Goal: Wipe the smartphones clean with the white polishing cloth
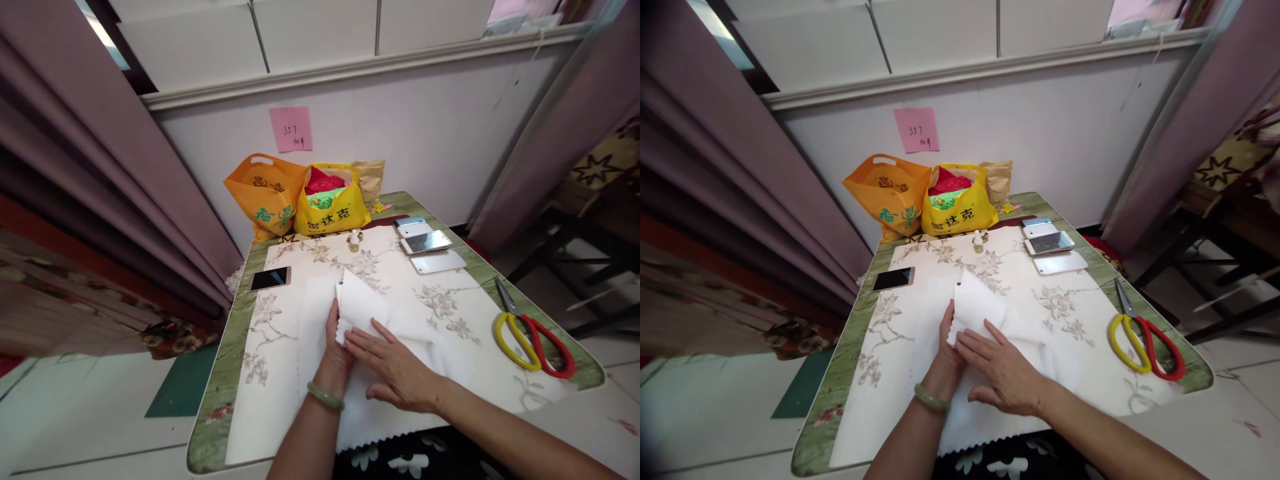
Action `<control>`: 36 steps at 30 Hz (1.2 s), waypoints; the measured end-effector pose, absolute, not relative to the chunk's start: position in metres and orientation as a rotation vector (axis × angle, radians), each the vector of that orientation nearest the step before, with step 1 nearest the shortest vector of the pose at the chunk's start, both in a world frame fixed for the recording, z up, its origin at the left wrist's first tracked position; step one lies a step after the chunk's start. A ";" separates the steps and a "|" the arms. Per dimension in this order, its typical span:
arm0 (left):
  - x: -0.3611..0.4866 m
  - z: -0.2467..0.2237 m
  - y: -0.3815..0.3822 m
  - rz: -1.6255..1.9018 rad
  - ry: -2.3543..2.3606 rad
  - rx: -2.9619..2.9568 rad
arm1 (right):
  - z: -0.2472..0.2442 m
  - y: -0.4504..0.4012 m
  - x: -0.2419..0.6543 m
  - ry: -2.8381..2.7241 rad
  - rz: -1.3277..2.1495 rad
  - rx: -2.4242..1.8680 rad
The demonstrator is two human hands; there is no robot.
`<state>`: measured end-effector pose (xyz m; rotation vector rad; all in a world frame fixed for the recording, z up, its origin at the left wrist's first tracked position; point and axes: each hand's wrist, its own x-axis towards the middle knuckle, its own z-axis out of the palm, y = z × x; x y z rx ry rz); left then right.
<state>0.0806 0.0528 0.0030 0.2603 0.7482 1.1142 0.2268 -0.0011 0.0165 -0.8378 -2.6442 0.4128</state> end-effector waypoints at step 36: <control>0.085 -0.006 0.063 1.103 0.461 0.030 | -0.003 0.087 0.207 -2.156 0.361 -1.229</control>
